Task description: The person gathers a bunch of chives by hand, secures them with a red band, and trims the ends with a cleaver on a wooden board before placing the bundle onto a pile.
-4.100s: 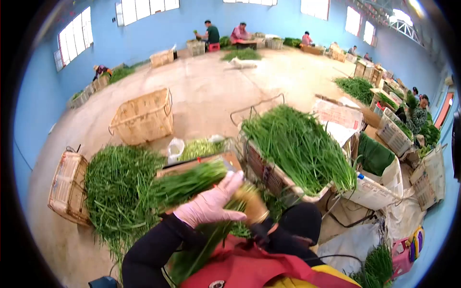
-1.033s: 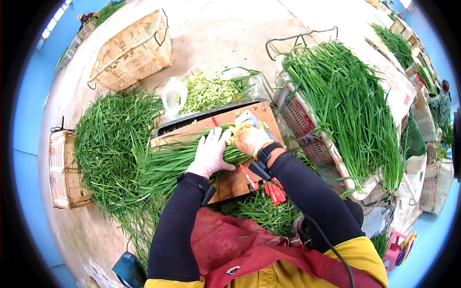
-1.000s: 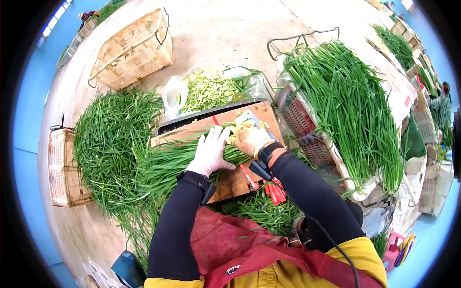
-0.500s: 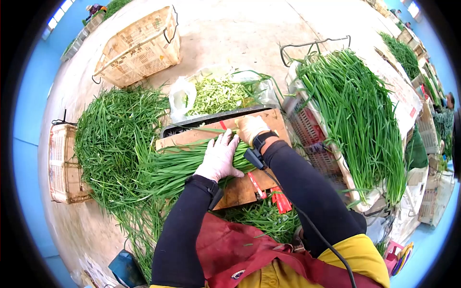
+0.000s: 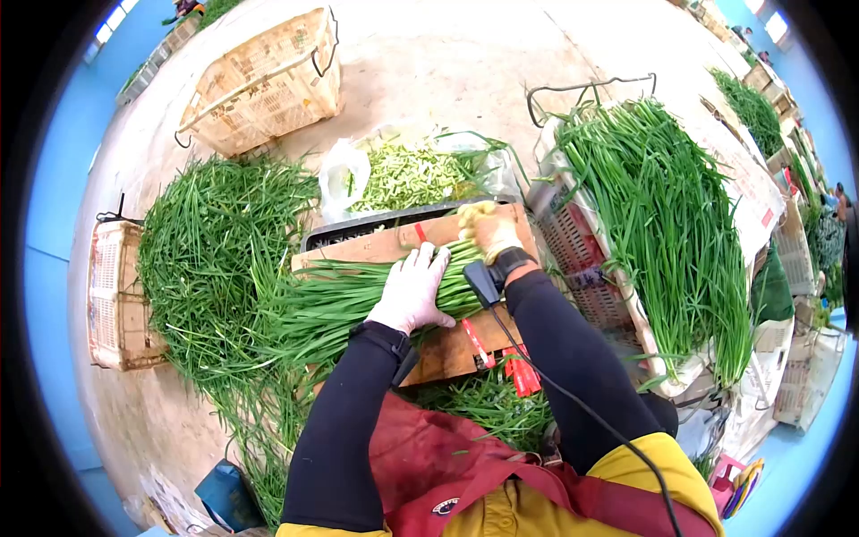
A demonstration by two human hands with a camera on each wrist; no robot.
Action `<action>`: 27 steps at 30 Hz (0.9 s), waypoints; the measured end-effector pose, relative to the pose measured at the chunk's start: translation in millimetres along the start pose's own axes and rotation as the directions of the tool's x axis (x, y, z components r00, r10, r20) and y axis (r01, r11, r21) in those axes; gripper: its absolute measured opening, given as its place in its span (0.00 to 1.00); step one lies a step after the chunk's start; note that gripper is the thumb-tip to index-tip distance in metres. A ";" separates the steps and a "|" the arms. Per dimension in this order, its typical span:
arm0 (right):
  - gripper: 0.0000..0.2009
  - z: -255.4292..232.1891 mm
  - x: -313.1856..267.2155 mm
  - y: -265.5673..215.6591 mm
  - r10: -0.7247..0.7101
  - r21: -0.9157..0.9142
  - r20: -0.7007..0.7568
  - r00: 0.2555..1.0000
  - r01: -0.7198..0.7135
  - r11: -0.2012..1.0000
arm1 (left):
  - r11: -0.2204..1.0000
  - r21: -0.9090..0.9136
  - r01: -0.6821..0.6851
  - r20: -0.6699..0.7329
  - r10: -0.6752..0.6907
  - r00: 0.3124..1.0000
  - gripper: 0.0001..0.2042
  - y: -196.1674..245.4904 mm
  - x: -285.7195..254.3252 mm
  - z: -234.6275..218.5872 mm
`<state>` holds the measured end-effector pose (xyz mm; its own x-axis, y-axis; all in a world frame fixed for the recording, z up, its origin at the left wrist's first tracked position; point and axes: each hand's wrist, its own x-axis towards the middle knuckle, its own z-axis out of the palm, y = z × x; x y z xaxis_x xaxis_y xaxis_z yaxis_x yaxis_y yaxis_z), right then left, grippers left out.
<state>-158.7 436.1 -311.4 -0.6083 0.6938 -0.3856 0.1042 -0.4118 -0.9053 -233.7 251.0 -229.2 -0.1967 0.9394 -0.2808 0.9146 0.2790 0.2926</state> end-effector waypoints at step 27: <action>0.17 -344.7 -448.7 -65.8 -0.569 -0.798 -0.487 0.663 -0.072 0.599 | 0.995 0.007 -0.097 -0.014 0.097 0.995 0.66 21.3 -2.9 1.3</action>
<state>378.6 355.6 -140.3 -0.0798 0.9818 0.1723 0.7336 0.1749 -0.6567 -213.2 253.9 -223.4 -0.1121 0.9647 -0.2385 0.9319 0.1854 0.3117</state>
